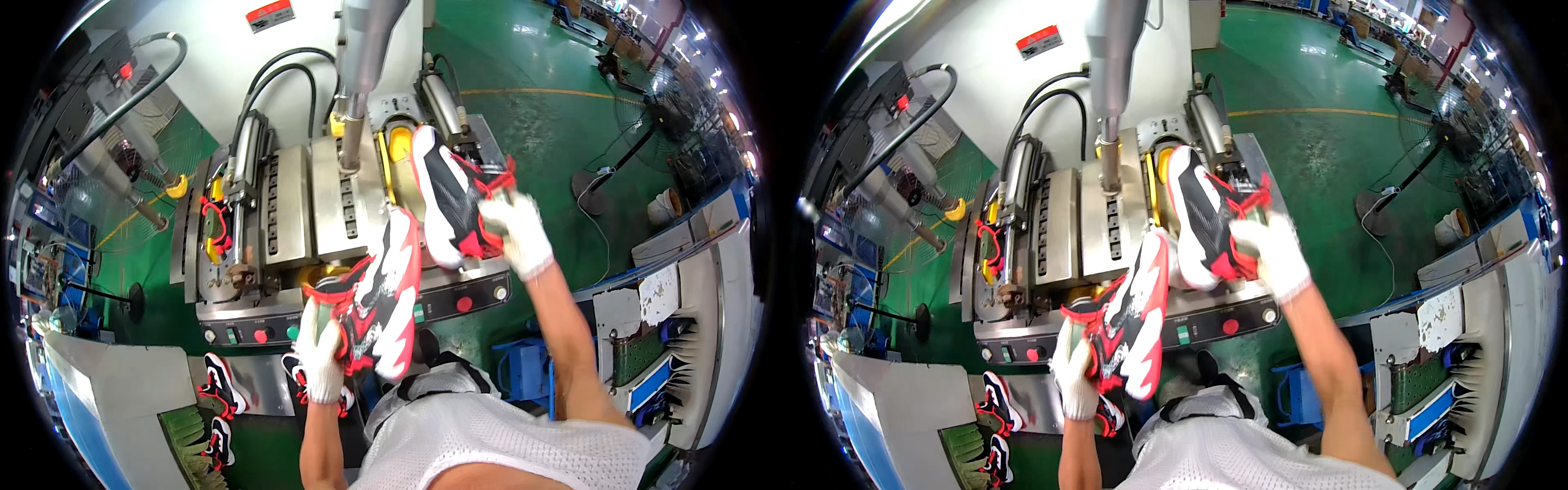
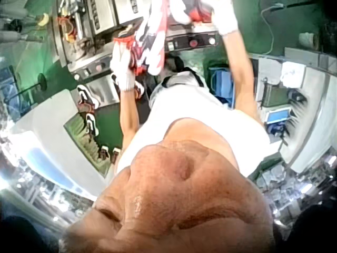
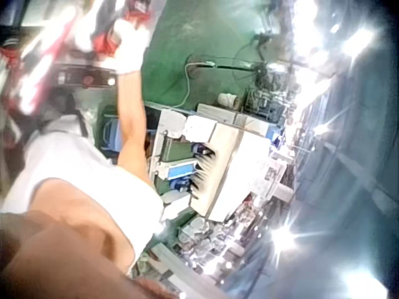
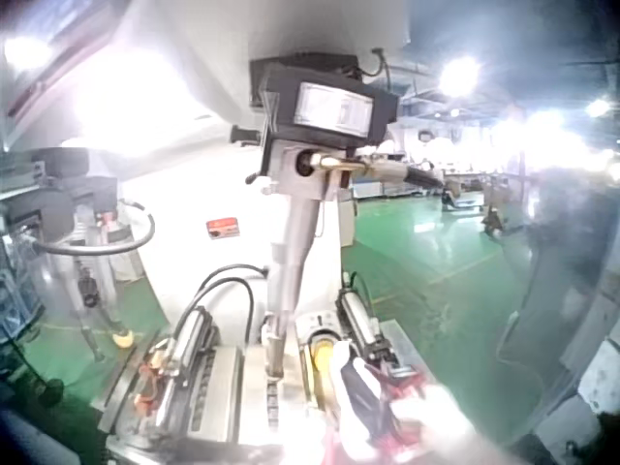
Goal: The person organizes shoes on a conveyor belt, moves them to a cleaning machine for brushing, and then places them into a lasting or shaping machine.
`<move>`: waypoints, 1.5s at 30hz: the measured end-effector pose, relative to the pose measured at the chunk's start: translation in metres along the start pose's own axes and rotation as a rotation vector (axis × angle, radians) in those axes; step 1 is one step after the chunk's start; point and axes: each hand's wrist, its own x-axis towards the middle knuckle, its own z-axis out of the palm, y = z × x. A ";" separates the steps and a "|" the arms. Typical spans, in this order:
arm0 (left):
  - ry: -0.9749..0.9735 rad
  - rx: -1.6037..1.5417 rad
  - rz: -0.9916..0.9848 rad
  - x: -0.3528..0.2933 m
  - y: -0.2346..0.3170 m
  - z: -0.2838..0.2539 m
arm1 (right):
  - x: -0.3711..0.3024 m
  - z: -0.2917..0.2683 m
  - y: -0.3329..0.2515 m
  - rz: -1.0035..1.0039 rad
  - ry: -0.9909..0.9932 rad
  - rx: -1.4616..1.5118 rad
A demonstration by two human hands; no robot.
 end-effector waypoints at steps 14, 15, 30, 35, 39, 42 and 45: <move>1.109 0.664 -0.220 -0.304 -0.058 -0.188 | 0.283 -0.013 0.162 -0.348 0.282 -1.606; 1.174 0.722 -0.272 -0.312 -0.075 -0.201 | 0.281 -0.009 0.169 -0.417 0.259 -1.528; 0.701 0.716 0.137 -0.189 -0.247 -0.249 | -0.066 0.071 0.276 -1.115 -0.409 -1.773; 0.134 0.993 -0.232 -0.231 -0.157 -0.367 | -0.108 0.086 0.318 -0.524 -0.488 -2.201; 0.572 1.369 -0.009 -0.237 -0.111 -0.574 | -0.112 0.076 0.291 -0.514 -0.509 -2.014; 0.716 1.345 -0.151 -0.232 -0.028 -0.681 | -0.173 0.064 0.275 -0.490 -0.506 -2.011; 0.582 1.411 -0.487 -0.231 -0.032 -0.754 | -0.235 0.045 0.279 -0.244 -0.578 -2.107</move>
